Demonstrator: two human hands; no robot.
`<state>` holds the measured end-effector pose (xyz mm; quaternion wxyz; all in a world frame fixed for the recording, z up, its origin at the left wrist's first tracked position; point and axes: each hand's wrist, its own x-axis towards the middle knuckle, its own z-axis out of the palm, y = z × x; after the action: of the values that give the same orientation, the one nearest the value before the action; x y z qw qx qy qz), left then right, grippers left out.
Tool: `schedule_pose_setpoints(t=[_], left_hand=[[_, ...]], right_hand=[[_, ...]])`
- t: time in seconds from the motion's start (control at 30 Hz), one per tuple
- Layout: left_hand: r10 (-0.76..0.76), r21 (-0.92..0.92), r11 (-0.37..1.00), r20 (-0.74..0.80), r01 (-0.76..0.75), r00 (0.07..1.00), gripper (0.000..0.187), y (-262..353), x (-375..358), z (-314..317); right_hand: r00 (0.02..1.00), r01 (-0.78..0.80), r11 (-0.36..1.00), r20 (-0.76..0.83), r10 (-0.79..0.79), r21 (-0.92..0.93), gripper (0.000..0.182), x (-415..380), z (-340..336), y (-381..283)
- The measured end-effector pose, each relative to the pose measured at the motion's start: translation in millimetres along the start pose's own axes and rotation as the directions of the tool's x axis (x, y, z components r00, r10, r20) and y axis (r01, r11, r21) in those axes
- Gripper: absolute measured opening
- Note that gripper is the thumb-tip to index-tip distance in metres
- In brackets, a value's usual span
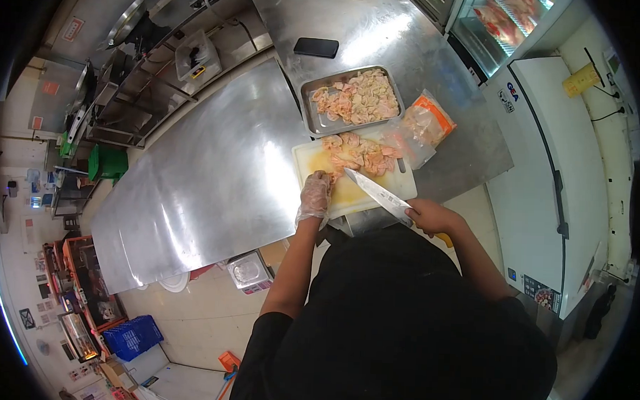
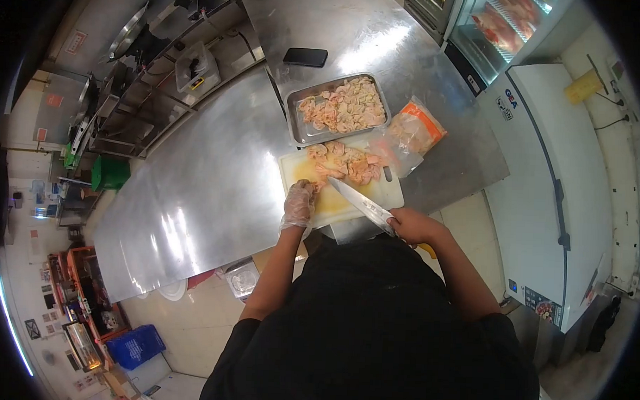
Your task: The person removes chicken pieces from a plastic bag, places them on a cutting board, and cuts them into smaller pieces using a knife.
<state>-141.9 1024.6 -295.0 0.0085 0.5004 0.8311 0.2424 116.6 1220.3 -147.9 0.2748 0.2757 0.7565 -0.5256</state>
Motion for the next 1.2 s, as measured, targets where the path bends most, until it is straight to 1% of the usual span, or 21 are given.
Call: schedule_pose_setpoints(t=[0.13,0.17,0.2,0.23,0.3,0.33,0.37,0.4,0.43,0.47,0.5,0.53,0.6,0.63,0.7,0.83,0.9,0.93,1.0,1.13,1.2], left_hand=[[0.055,-0.046,0.997,-0.064,-0.058,0.996,0.011,5.2,-1.4,-6.5],[-0.114,-0.235,0.967,-0.061,0.097,0.992,0.011,9.3,-0.2,-7.6],[-0.277,-0.412,0.878,-0.025,0.243,0.960,0.012,12.3,0.2,-6.6],[-0.280,-0.411,0.878,-0.025,0.245,0.960,0.012,13.5,1.8,-2.9],[-0.500,-0.641,0.579,0.209,0.504,0.840,0.017,13.1,3.3,4.7],[-0.504,-0.641,0.577,0.209,0.507,0.838,0.017,10.7,0.0,7.7],[-0.594,-0.690,0.347,0.364,0.636,0.718,0.015,8.8,-1.6,11.4],[-0.627,-0.686,0.093,0.522,0.721,0.577,0.012,12.0,0.6,9.8],[-0.624,-0.687,0.093,0.524,0.720,0.580,0.012,13.0,3.8,6.6],[-0.642,-0.583,0.161,0.551,0.796,0.533,0.016,11.4,6.3,1.5],[-0.667,-0.464,0.220,0.570,0.858,0.479,0.020,10.9,6.4,-4.5],[-0.671,-0.460,0.216,0.571,0.861,0.474,0.020,-0.8,0.1,5.0],[-0.718,-0.220,0.501,0.435,0.837,0.544,0.033,-21.2,-3.4,19.3],[-0.716,-0.221,0.503,0.436,0.836,0.546,0.033,-25.0,-4.6,21.0],[-0.674,-0.248,0.538,0.448,0.806,0.587,0.045,-26.7,-9.3,22.1],[-0.691,-0.277,0.508,0.435,0.816,0.577,0.037,-7.4,-4.2,-4.7],[-0.633,-0.445,0.528,0.361,0.723,0.685,0.030,-8.7,-6.8,-8.4],[-0.633,-0.446,0.527,0.361,0.723,0.684,0.030,-8.7,-7.2,-10.6],[-0.664,-0.448,0.480,0.377,0.754,0.646,0.022,-8.8,-8.7,-15.5],[-0.653,-0.528,0.393,0.416,0.753,0.632,0.018,-15.8,-15.2,-18.3],[-0.642,-0.785,-0.047,0.497,0.618,0.584,0.013,-23.4,-19.3,-11.4]], right_hand=[[1.000,0.016,1.000,0.020,-0.016,0.019,0.029,-3.9,-1.2,-5.7],[1.000,0.016,1.000,0.020,-0.017,0.018,0.029,-3.6,-2.1,-3.8],[1.000,0.009,0.999,0.023,-0.010,0.054,0.029,-3.3,-3.7,0.1],[1.000,0.002,0.996,0.028,-0.005,0.089,0.028,-2.8,-5.4,3.2],[0.999,-0.012,0.993,0.033,0.008,0.118,0.029,-1.7,-9.7,6.6],[0.999,-0.027,0.989,0.034,0.022,0.148,0.030,-0.8,-11.2,7.2],[0.999,-0.028,0.989,0.035,0.023,0.146,0.030,0.1,-11.9,6.0],[0.999,-0.032,0.996,0.044,0.028,0.086,0.029,1.0,-12.5,3.8],[0.998,-0.035,0.999,0.051,0.033,0.026,0.029,2.2,-13.4,1.0],[0.998,-0.037,0.999,0.047,0.036,0.027,0.029,4.7,-13.5,-1.7],[0.998,-0.007,0.999,0.066,0.010,-0.048,0.029,8.6,-10.8,-4.4],[0.996,0.027,0.992,0.091,-0.016,-0.122,0.029,12.7,-6.2,-7.3],[0.995,0.041,0.987,0.095,-0.027,-0.154,0.030,20.2,0.1,-14.6],[0.995,0.049,0.981,0.093,-0.032,-0.188,0.030,22.6,1.4,-15.9],[0.997,0.037,0.975,0.078,-0.020,-0.219,0.030,28.2,6.0,-12.9],[0.998,0.060,0.951,0.034,-0.051,-0.304,0.030,36.1,13.5,-0.5],[0.998,0.036,0.956,0.053,-0.021,-0.291,0.031,34.4,9.4,0.5],[0.997,0.014,0.961,0.073,0.006,-0.277,0.031,33.5,7.9,-0.5],[0.997,0.015,0.959,0.076,0.006,-0.281,0.032,33.7,7.8,-0.9],[0.996,-0.019,0.959,0.080,0.043,-0.282,0.034,30.6,3.8,-8.9],[0.995,-0.015,0.959,0.091,0.042,-0.284,0.034,35.1,3.9,-3.8]])
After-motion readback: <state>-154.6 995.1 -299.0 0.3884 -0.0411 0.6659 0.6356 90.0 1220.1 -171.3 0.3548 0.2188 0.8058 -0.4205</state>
